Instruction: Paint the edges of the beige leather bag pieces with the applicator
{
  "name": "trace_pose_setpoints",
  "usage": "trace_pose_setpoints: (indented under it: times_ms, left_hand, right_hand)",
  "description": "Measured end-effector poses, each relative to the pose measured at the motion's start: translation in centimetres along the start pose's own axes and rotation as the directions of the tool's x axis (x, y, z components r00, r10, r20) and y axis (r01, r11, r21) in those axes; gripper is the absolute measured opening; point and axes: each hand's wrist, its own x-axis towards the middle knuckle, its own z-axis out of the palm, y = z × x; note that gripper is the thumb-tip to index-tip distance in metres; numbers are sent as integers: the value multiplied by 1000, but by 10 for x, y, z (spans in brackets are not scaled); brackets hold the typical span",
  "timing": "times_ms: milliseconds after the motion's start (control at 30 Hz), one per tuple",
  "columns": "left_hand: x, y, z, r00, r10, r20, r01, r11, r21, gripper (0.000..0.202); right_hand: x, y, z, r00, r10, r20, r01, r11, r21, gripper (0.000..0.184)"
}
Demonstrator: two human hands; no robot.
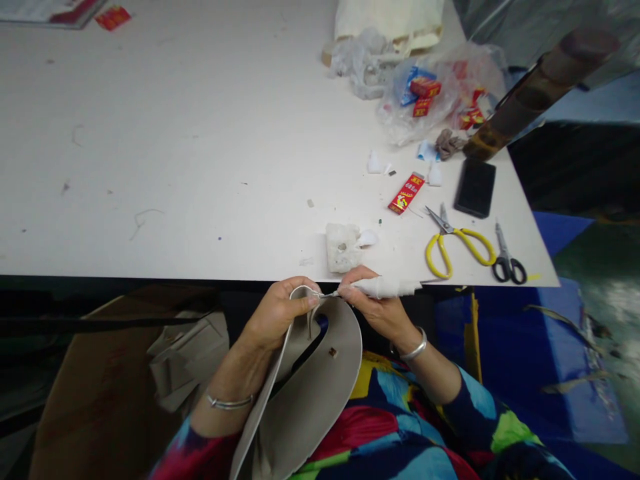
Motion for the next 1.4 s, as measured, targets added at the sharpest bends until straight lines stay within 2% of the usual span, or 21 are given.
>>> trace_pose_setpoints:
  times_ms: [33, 100, 133, 200, 233, 267, 333, 433, 533, 633, 800, 967, 1067, 1167, 1300, 1400]
  left_hand:
    - [-1, 0, -1, 1000, 8, 1, -8, 1000, -18, 44]
    - [-4, 0, -1, 1000, 22, 10, -21, 998, -56, 43]
    - [-5, 1, -1, 1000, 25, 16, -24, 997, -74, 43]
    - [-7, 1, 1, 999, 28, 24, -26, 994, -102, 42]
    - [-8, 1, 2, 999, 30, 24, -27, 994, -108, 42]
    - [-9, 0, 3, 999, 36, 21, -33, 994, -109, 42]
    - [-12, -1, 4, 998, 61, 3, -61, 994, -89, 41]
    - [-17, -3, 6, 992, 120, -27, -120, 993, -16, 38]
    - [-25, -4, 7, 982, 185, -33, -182, 981, 69, 34]
    - [-35, -3, 11, 959, 279, -39, -265, 939, 219, 28]
    - [-51, 1, 19, 910, 412, -36, -344, 801, 490, 18]
    - [-58, 0, 20, 881, 471, -39, -352, 710, 610, 9]
    - [-60, -1, 18, 873, 487, -27, -365, 690, 626, 11]
    - [-60, -1, 16, 882, 470, 17, -389, 710, 587, 13]
    - [-60, 3, 16, 906, 419, 60, -400, 799, 449, 16]
    - [-60, 4, 17, 919, 381, 105, -394, 875, 280, 20]
  right_hand:
    - [-3, 0, 0, 999, -36, 28, 37, 999, -33, 20]
    - [-8, -2, 0, 975, -197, 106, 210, 970, -124, 16]
    - [-10, -3, -1, 941, -298, 158, 324, 929, -180, 14]
    - [-13, -7, -4, 847, -450, 282, 523, 803, -287, 10]
    - [-14, -10, -5, 811, -478, 335, 576, 750, -325, 9]
    - [-15, -12, -7, 796, -487, 360, 599, 721, -349, 10]
    - [-16, -15, -10, 809, -492, 322, 583, 736, -343, 15]
    - [-21, -15, -10, 863, -481, 153, 505, 829, -241, 31]
    - [-27, -14, -5, 921, -385, 59, 389, 910, -141, 39]
    - [-33, -15, 4, 967, -253, 18, 254, 964, -84, 33]
    - [-40, -15, 24, 993, -115, 8, 115, 993, -10, 18]
    - [-47, -16, 38, 998, 59, -21, -58, 998, 37, 26]
    - [-47, -21, 38, 996, 90, 17, -90, 996, -1, 30]
    - [-44, -27, 36, 996, 84, 38, -83, 996, -24, 26]
    - [-46, -30, 36, 998, -12, 60, 18, 994, -110, 20]
    - [-52, -32, 35, 999, -32, 26, 37, 981, -193, 16]
